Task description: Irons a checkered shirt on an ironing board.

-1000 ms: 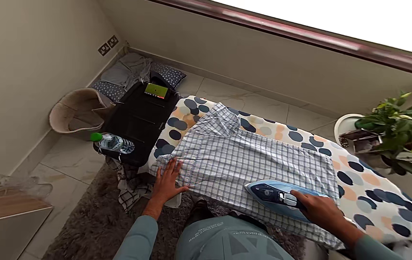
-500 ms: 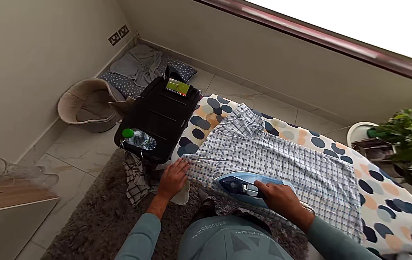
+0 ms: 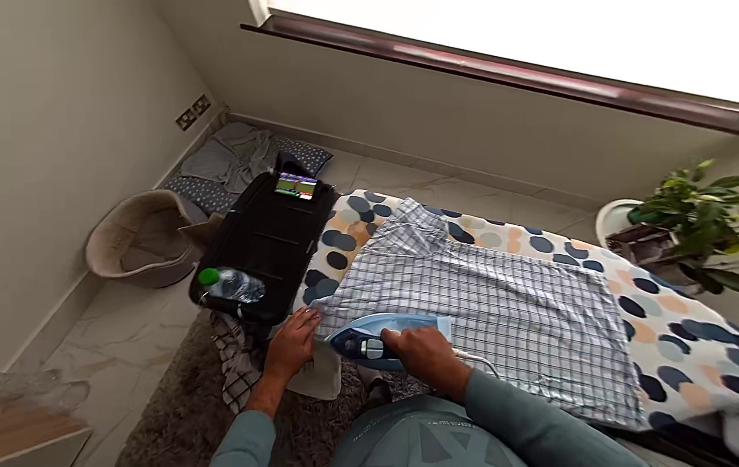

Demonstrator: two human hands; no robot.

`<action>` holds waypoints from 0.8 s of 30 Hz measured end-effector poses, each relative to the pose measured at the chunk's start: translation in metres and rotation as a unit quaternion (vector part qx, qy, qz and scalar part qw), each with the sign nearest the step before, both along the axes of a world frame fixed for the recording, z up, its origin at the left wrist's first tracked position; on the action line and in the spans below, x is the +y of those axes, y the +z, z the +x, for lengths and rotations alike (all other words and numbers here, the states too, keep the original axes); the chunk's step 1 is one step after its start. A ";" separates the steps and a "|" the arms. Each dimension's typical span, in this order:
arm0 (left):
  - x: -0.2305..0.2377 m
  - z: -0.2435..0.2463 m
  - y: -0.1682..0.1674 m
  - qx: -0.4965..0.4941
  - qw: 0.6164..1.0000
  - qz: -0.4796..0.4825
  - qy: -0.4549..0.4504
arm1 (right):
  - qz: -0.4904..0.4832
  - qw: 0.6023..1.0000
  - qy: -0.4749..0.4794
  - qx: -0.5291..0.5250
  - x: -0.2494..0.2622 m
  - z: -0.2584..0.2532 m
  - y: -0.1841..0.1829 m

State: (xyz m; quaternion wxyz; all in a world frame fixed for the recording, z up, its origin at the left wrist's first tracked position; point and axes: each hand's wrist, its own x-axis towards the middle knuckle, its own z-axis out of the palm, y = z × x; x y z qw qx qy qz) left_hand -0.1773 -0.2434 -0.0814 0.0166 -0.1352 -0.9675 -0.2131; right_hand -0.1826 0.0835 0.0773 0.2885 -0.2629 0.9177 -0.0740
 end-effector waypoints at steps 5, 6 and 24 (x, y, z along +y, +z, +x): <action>0.014 0.004 0.002 0.012 0.999 -0.038 0.037 | -0.042 0.999 0.009 0.017 0.046 0.004 -0.002; 0.018 0.004 0.001 0.014 0.998 -0.048 0.045 | -0.046 0.999 0.007 0.025 0.059 0.004 -0.002; 0.184 0.029 0.032 -0.108 0.981 -0.080 0.142 | 0.036 0.993 -0.101 0.053 0.301 -0.057 -0.009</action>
